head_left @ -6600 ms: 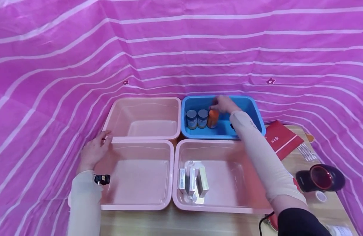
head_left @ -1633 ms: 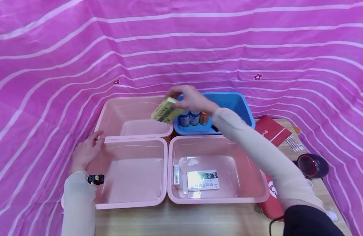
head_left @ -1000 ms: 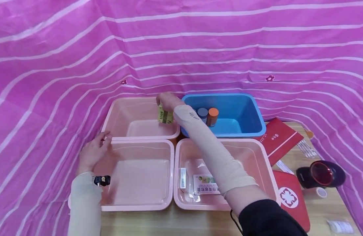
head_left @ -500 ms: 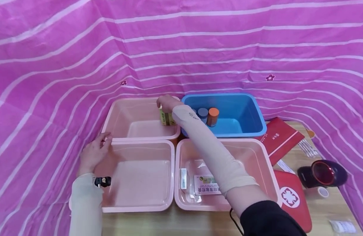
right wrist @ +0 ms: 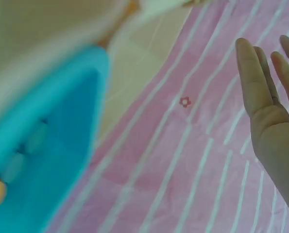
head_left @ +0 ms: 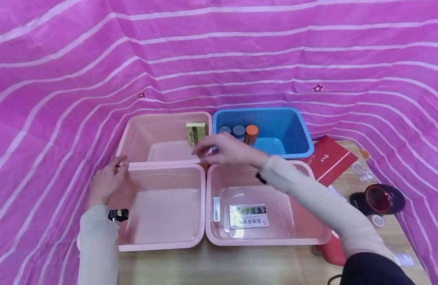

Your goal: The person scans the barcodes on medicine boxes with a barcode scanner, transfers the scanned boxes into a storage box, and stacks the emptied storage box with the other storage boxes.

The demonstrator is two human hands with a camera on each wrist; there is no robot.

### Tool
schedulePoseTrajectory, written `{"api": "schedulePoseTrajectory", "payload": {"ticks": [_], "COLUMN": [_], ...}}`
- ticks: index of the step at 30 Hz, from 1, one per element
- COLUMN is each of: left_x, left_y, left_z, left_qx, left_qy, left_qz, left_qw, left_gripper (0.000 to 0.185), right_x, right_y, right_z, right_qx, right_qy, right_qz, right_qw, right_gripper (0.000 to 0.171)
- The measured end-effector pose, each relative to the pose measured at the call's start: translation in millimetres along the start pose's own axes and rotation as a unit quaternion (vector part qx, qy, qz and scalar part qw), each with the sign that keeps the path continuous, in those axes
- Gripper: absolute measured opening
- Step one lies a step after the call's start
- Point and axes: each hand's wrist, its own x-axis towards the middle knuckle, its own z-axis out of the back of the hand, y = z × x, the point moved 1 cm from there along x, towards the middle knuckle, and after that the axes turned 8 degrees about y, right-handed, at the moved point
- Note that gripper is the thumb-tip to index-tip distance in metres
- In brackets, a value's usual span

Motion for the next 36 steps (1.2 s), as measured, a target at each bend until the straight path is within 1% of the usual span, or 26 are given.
{"api": "schedulePoseTrajectory", "payload": {"ticks": [1, 3, 5, 7, 9, 12, 15, 18, 22, 26, 28, 31, 33, 36], "left_x": [0.6, 1.5, 1.5, 1.1, 0.4, -0.1, -0.1, 0.5, 1.8, 2.7, 3.0, 3.2, 3.1, 2.3], "left_y": [-0.3, -0.6, -0.6, -0.2, 0.4, 1.6, 1.9, 0.9, -1.5, -2.6, -2.6, -2.2, -1.7, -1.1], "left_z": [0.0, 0.1, 0.0, 0.8, 2.3, 3.5, 3.3, 2.3, 1.8, 2.5, 2.9, 2.6, 1.8, 0.1], "left_qx": [-0.001, -0.002, -0.003, -0.004, -0.004, -0.005, -0.006, -0.009, -0.009, -0.007, -0.005, -0.005, -0.005, -0.006], "left_qy": [-0.001, -0.002, 0.001, 0.004, 0.007, 0.006, 0.007, 0.014, 0.021, 0.014, 0.01, 0.009, 0.01, 0.014], "left_qz": [-0.001, -0.002, -0.002, 0.0, 0.002, 0.004, 0.004, 0.005, 0.005, 0.002, 0.001, 0.001, 0.002, 0.004], "left_qw": [1.0, 1.0, 1.0, 1.0, 1.0, 1.0, 1.0, 0.9999, 0.9997, 0.9999, 0.9999, 0.9999, 0.9999, 0.9999], "left_gripper": [0.053, 0.053, 0.053, 0.054, 0.054, 0.054, 0.055, 0.056, 0.057, 0.056, 0.055, 0.055, 0.055, 0.055], "right_x": [-15, -41, -62, -76, -83, -84, -81, -76, -72, -70, -70, -70, -71, -72], "right_y": [-1, -7, -17, -28, -39, -53, -62, -69, -73, -72, -72, -74, -75, -74], "right_z": [-7, -21, -38, -55, -70, -89, -102, -113, -123, -128, -129, -130, -129, -127], "right_qx": [0.012, 0.035, 0.056, 0.069, 0.081, 0.088, 0.093, 0.092, 0.094, 0.096, 0.084, 0.054, 0.031, 0.012], "right_qy": [0.001, 0.015, 0.037, 0.059, 0.076, 0.092, 0.108, 0.113, 0.102, 0.091, 0.088, 0.092, 0.105, 0.122], "right_qz": [0.001, 0.0, -0.016, -0.044, -0.076, -0.123, -0.146, -0.144, -0.144, -0.149, -0.15, -0.143, -0.136, -0.121], "right_qw": [1.0, 0.999, 0.998, 0.995, 0.991, 0.984, 0.979, 0.979, 0.98, 0.98, 0.981, 0.984, 0.985, 0.985], "right_gripper": [0.031, 0.033, 0.036, 0.04, 0.044, 0.052, 0.059, 0.062, 0.066, 0.074, 0.076, 0.072, 0.063, 0.049]}}
